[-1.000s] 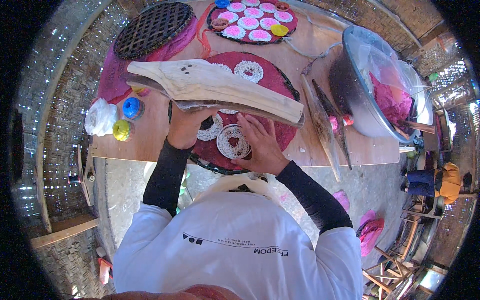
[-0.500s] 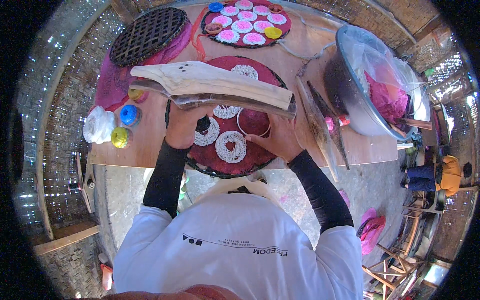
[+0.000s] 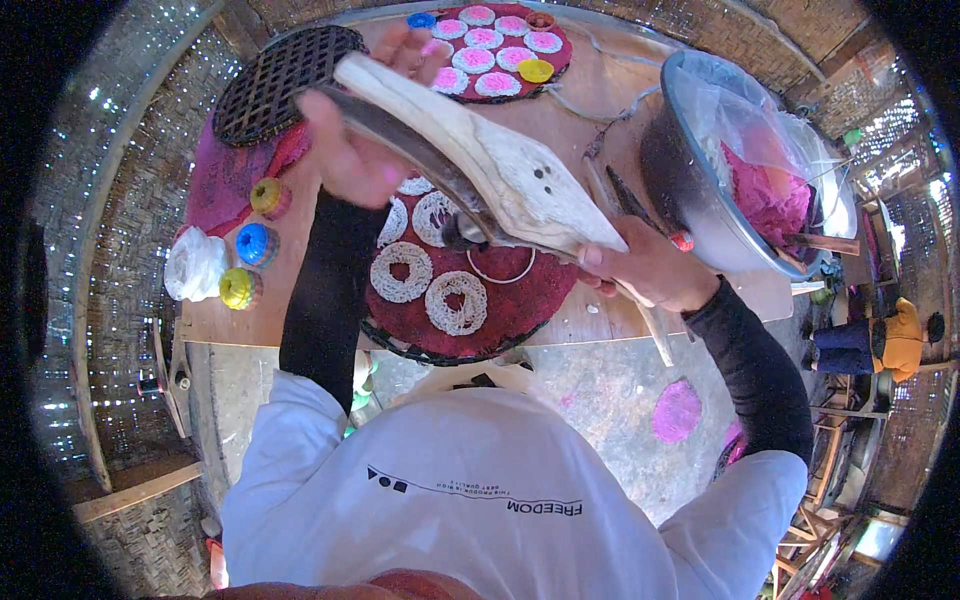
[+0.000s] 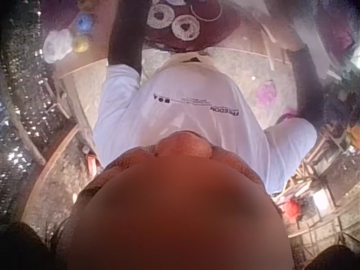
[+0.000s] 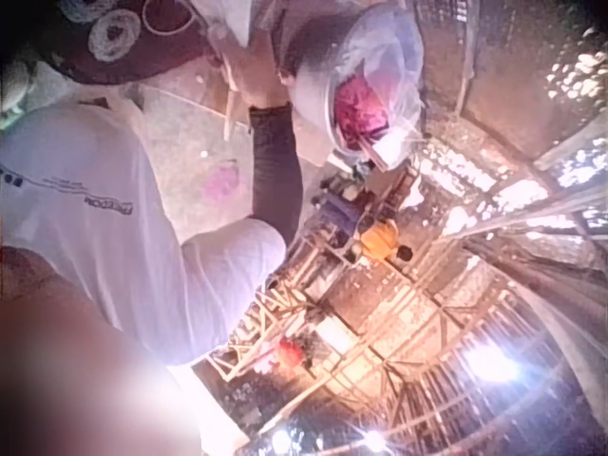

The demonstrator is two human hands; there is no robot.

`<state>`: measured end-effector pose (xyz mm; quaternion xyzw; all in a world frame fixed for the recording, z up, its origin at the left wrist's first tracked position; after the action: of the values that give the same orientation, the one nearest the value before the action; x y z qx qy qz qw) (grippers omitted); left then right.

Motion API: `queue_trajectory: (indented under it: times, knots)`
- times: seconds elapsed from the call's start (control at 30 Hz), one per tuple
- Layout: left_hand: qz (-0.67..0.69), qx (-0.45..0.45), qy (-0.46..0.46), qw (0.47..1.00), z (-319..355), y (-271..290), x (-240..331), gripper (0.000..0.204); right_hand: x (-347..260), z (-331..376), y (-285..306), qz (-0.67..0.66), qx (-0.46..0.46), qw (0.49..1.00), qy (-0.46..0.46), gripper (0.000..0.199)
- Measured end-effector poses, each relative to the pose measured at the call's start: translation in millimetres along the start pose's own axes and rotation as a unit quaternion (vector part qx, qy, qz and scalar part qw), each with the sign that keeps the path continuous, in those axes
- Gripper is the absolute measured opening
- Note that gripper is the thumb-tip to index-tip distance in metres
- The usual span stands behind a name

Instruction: The person prepares traditional snacks by stuffing dough into a wooden mold, pressing it to form shapes on a tray, and decorating them with pink dough using a thin tool.

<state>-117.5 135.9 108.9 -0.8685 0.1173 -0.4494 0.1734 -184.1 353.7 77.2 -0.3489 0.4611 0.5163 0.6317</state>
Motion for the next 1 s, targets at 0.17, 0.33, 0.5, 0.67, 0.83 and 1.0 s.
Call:
queue_trajectory:
  times: [0.17, 0.33, 0.5, 0.67, 0.83, 1.0]
  knots:
    - [0.406, -0.067, 0.016, 0.911, -1, 18, -25, 0.056, 37, -17, 22, 0.017, -0.018, 0.992, -0.128, 0.058]
    - [0.463, 0.051, 0.054, 0.883, 22, 43, -60, 0.045, 56, -29, 17, 0.077, -0.033, 0.971, -0.225, 0.060]
    - [0.433, 0.084, 0.049, 0.896, 27, 49, -58, 0.037, 45, -37, 11, 0.176, -0.020, 0.971, -0.161, 0.064]
    - [0.422, 0.148, 0.055, 0.893, 36, 54, -67, 0.033, 44, -31, 10, 0.177, -0.008, 0.965, -0.193, 0.069]
    - [0.425, 0.144, 0.059, 0.892, 42, 49, -83, 0.028, 35, -22, 22, 0.196, -0.011, 0.957, -0.214, 0.067]
    - [0.435, 0.139, 0.038, 0.889, 37, 47, -92, 0.029, 20, -18, 32, 0.287, 0.032, 0.932, -0.221, 0.067]
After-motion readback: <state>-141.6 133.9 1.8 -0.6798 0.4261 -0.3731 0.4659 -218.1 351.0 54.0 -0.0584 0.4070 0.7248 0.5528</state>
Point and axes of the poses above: each hand's wrist, its own z-axis away from the middle knuckle, its own y-axis out of the back of the hand, x = y × z, the point moved 6 cm from there along -z, towards the middle knuckle, and after that the axes turned 1 degree about -z, right-handed, at the moved point
